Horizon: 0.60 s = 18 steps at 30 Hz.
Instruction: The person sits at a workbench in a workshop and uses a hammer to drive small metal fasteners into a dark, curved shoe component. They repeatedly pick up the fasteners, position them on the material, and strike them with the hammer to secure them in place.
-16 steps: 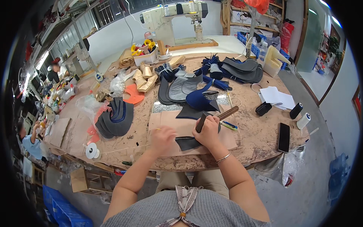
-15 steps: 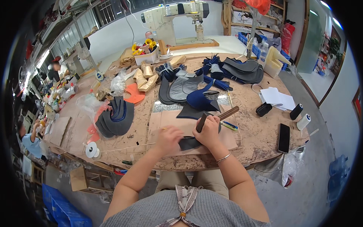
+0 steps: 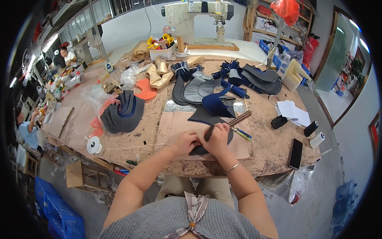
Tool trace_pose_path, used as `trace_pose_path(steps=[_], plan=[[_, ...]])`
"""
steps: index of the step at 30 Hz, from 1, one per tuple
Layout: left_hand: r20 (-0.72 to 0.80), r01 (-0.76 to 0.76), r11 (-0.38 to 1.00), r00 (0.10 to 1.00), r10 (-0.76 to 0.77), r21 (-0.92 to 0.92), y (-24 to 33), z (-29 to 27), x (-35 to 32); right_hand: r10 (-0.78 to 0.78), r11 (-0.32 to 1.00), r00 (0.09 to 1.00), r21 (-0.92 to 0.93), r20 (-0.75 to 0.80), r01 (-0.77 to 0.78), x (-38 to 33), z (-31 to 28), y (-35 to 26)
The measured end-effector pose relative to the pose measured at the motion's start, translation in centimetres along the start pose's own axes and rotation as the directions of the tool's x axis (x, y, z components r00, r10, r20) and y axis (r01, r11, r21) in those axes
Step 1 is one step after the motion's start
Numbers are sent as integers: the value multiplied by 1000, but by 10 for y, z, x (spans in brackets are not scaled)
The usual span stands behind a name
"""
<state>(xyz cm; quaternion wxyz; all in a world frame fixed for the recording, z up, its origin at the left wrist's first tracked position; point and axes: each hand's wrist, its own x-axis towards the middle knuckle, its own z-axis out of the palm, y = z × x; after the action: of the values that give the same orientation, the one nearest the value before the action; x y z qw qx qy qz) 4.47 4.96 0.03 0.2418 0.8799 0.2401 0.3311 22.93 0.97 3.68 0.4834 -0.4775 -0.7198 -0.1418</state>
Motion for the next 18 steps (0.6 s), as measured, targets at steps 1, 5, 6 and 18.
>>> trace_pose_path(steps=[1, 5, 6, 18], plan=[[3, 13, 999, 1000, -13, -30, -3, -4, 0, 98, 991, 994, 91, 47, -101, 1, 1, 3], [-34, -37, 998, 999, 35, -47, 0, -8, -5, -101, 993, 995, -66, 26, 103, 15, -10, 3], [-30, -25, 1000, 999, 25, -9, 1, -9, -2, -78, 997, 997, -28, -3, 78, 16, -6, -2], [11, 1, 1000, 1000, -2, 20, -9, -12, -14, -1, 995, 997, 103, 71, -6, 6, 14, -4]])
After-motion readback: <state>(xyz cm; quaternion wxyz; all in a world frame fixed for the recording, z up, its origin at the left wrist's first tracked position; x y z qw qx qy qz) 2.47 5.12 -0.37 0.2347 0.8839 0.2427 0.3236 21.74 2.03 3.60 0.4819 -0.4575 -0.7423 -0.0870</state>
